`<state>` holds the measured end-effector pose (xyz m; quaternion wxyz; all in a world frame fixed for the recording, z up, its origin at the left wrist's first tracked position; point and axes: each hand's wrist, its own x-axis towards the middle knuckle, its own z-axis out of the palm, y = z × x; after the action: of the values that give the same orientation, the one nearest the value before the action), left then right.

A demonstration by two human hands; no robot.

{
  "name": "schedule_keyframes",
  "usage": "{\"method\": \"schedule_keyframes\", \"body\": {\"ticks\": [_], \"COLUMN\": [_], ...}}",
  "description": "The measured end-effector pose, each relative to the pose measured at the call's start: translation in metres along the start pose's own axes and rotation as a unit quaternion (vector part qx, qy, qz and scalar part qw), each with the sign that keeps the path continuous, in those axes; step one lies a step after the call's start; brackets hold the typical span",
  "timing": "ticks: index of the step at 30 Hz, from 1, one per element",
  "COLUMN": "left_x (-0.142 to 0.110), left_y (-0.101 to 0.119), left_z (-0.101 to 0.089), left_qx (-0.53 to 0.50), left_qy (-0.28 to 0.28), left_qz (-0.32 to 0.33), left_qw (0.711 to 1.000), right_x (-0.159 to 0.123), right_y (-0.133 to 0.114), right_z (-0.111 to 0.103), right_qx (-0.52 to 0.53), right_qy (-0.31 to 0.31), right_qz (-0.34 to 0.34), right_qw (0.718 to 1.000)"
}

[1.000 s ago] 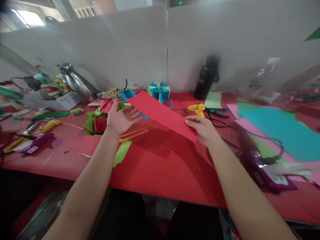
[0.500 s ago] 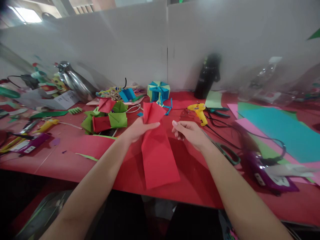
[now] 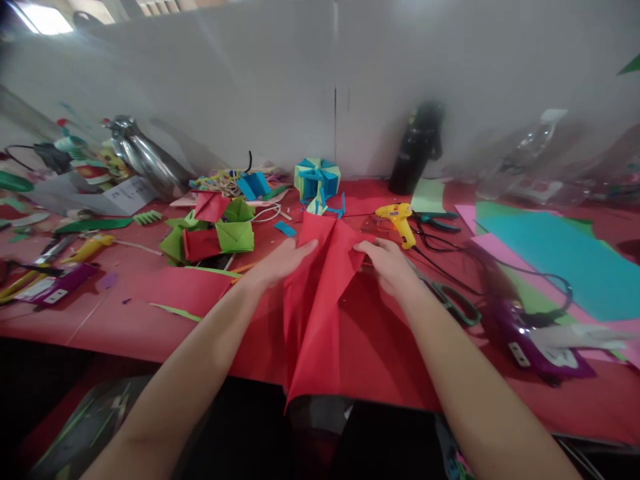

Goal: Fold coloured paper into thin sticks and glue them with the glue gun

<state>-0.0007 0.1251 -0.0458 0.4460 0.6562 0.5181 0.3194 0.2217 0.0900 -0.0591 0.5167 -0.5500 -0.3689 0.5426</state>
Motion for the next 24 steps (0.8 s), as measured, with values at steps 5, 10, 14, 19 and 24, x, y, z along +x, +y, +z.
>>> {"method": "schedule_keyframes", "body": {"ticks": [5,10,14,19,24], "left_x": [0.003,-0.005,-0.002,0.003,0.004], "left_y": [-0.005,-0.001,-0.007,-0.01,-0.009], "left_z": [-0.007,0.003,0.011,0.019,0.025], "left_qx": [0.259,0.419,0.444,0.489,0.505], "left_qy": [0.04,-0.096,-0.157,-0.085,-0.045], "left_qz": [0.129,0.231,0.199,0.211,0.217], "left_qw": [0.956,0.873,0.859,0.842,0.834], "right_x": [0.01,0.02,0.023,0.024,0.025], "right_y": [0.003,0.009,0.01,0.012,0.015], "right_z": [-0.02,-0.029,-0.033,-0.035,-0.036], "right_qx": [-0.13,-0.3,-0.457,-0.528,-0.568], "right_qy": [-0.05,-0.045,0.016,0.045,0.041], "right_qz": [-0.079,-0.161,-0.213,-0.205,-0.185], "right_qw": [0.987,0.939,0.863,0.823,0.801]}}
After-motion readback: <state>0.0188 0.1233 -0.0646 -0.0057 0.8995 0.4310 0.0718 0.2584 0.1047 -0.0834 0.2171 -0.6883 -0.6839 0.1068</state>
